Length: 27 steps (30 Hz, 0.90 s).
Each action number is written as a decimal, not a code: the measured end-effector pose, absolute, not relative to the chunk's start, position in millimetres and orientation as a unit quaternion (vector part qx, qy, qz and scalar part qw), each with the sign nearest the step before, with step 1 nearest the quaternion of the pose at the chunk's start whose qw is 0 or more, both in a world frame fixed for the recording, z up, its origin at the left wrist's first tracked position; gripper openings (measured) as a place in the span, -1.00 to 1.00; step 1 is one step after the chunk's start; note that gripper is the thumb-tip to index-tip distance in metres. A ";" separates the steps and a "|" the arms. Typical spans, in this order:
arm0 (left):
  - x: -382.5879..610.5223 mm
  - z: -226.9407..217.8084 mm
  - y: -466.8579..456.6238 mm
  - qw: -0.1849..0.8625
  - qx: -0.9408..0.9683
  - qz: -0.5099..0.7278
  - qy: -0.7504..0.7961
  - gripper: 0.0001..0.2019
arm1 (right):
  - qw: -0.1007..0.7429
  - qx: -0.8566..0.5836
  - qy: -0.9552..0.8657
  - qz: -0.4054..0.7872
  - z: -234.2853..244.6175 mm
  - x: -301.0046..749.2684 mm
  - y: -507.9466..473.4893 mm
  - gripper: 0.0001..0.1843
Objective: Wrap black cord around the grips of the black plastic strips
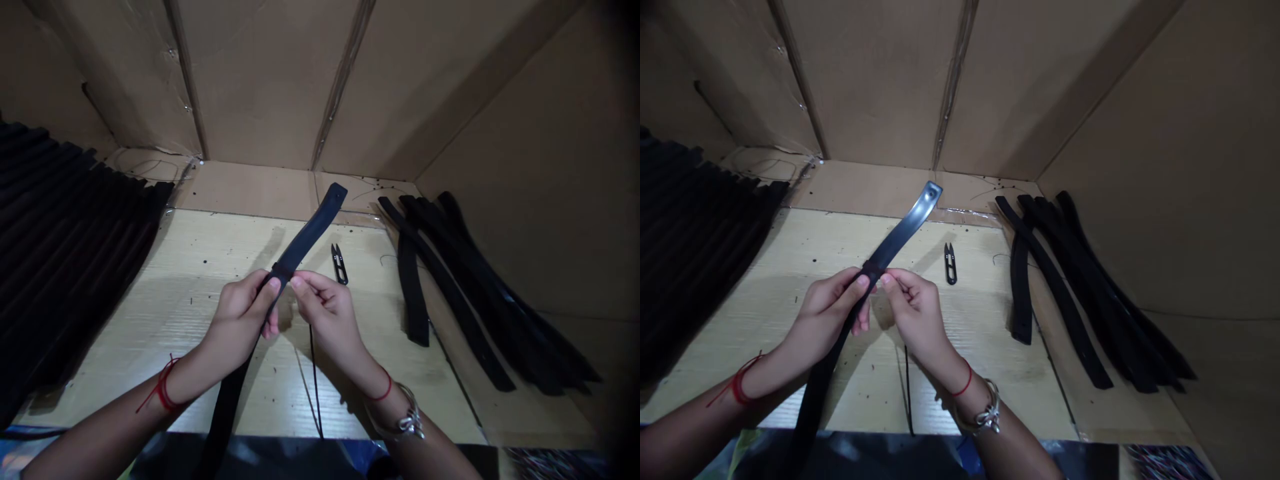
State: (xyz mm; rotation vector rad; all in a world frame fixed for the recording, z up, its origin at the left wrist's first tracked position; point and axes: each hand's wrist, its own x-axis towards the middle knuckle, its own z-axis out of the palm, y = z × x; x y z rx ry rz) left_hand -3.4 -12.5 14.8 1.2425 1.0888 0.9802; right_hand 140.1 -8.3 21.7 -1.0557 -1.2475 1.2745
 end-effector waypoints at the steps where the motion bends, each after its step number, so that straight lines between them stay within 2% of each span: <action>1: -3.0 15.0 -12.6 0.581 0.520 0.428 0.457 -0.70 | 0.511 -0.437 -0.517 0.529 20.4 140.1 -8.8 -0.75; 8: -2.6 20.5 -15.3 0.698 0.431 0.449 0.355 -0.68 | 0.555 -0.434 -0.513 0.491 13.0 138.2 -11.5 -0.74; 14: -8.4 20.5 -14.0 0.852 0.330 0.363 0.183 -0.68 | 0.489 -0.332 -0.487 0.643 15.0 145.7 -8.3 -0.69; 17: -9.1 16.9 -11.9 0.891 0.302 0.313 0.129 -0.60 | 0.500 -0.329 -0.490 0.634 17.0 147.6 -9.2 -0.72; 19: -8.2 15.7 -10.9 0.864 0.344 0.321 0.179 -0.61 | 0.517 -0.372 -0.490 0.594 19.3 147.4 -9.8 -0.71; 22: -5.4 13.6 -11.4 0.754 0.453 0.365 0.305 -0.65 | 0.526 -0.428 -0.492 0.547 22.5 145.2 -10.2 -0.72; 25: -3.2 10.6 -13.9 0.641 0.539 0.384 0.388 -0.71 | 0.519 -0.436 -0.490 0.548 23.4 142.0 -10.3 -0.75; 27: -3.0 10.0 -15.2 0.604 0.572 0.384 0.400 -0.78 | 0.521 -0.447 -0.482 0.544 23.3 140.9 -10.1 -0.76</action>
